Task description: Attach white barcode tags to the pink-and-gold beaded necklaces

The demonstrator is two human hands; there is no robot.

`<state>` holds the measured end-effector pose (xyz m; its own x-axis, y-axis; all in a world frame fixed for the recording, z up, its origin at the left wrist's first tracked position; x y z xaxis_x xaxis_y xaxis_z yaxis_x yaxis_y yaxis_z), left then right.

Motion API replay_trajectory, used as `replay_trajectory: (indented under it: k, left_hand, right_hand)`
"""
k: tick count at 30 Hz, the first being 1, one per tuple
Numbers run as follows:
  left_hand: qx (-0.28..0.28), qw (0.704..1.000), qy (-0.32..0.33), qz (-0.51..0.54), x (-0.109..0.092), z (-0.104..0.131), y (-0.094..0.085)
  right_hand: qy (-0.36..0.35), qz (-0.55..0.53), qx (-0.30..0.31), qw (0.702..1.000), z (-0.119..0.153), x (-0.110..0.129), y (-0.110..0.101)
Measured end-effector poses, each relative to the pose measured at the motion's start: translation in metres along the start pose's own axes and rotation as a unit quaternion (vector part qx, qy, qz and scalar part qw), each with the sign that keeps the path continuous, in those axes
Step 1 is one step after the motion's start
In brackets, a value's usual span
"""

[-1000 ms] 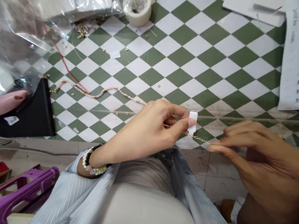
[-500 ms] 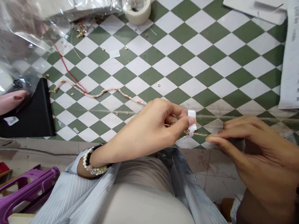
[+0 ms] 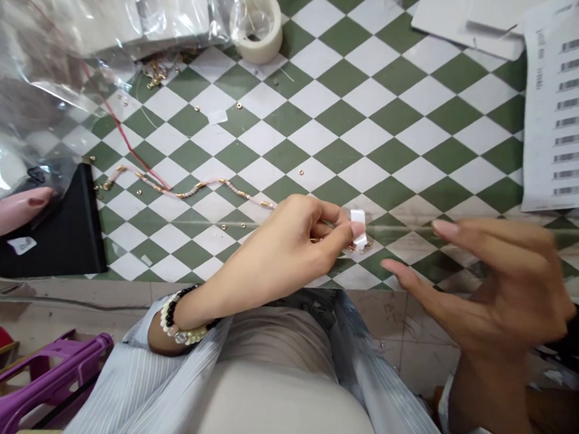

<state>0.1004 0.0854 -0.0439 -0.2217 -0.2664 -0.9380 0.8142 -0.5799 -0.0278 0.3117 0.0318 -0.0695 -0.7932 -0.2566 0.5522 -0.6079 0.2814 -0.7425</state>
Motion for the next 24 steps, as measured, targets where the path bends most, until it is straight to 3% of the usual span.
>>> replay_trajectory:
  k: [3, 6, 12, 14, 17, 19, 21, 24]
  left_hand:
    - [0.001, 1.000, -0.001, 0.010, 0.000, 0.000, 0.000]
    - [-0.003, 1.000, -0.002, 0.009, 0.000, -0.001, -0.001]
    - [0.004, 1.000, 0.001, 0.013, -0.001, -0.002, 0.000]
    - [0.003, 1.000, 0.002, 0.021, 0.000, -0.002, 0.000]
    - [0.002, 0.999, 0.001, 0.034, 0.001, -0.001, -0.001]
    - [0.003, 0.999, 0.003, 0.041, 0.001, -0.001, -0.002]
    - [0.000, 0.999, 0.003, 0.035, 0.001, 0.000, -0.002]
    - [-0.009, 1.000, -0.002, 0.022, 0.001, 0.000, -0.003]
  right_hand:
    - [-0.157, 0.032, -0.049, 0.986, 0.005, 0.005, 0.001]
    - [-0.325, 0.095, -0.033, 0.940, 0.003, 0.015, 0.006]
    - [-0.373, 0.131, -0.035, 0.918, -0.011, 0.029, 0.016]
    - [-0.329, 0.109, -0.024, 0.938, -0.011, 0.029, 0.017]
    - [-0.122, 0.006, 0.035, 0.992, -0.014, 0.023, 0.017]
    - [0.010, -0.060, 0.118, 0.991, -0.015, 0.020, 0.019]
    - [0.060, -0.088, 0.190, 0.976, -0.017, 0.021, 0.020]
    - [0.065, -0.095, 0.196, 0.974, -0.021, 0.022, 0.018]
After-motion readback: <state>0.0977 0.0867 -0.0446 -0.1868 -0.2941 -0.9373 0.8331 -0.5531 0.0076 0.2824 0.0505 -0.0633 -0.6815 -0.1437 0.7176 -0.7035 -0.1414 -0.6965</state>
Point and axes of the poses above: each hand's wrist, its own z-axis away from the middle knuckle, its own y-axis out of the palm, x = y × z, the point moved 2 cm from there along -z, towards the middle knuckle, and after that the axes turned 15 degrees about y, right-handed, at the moved point
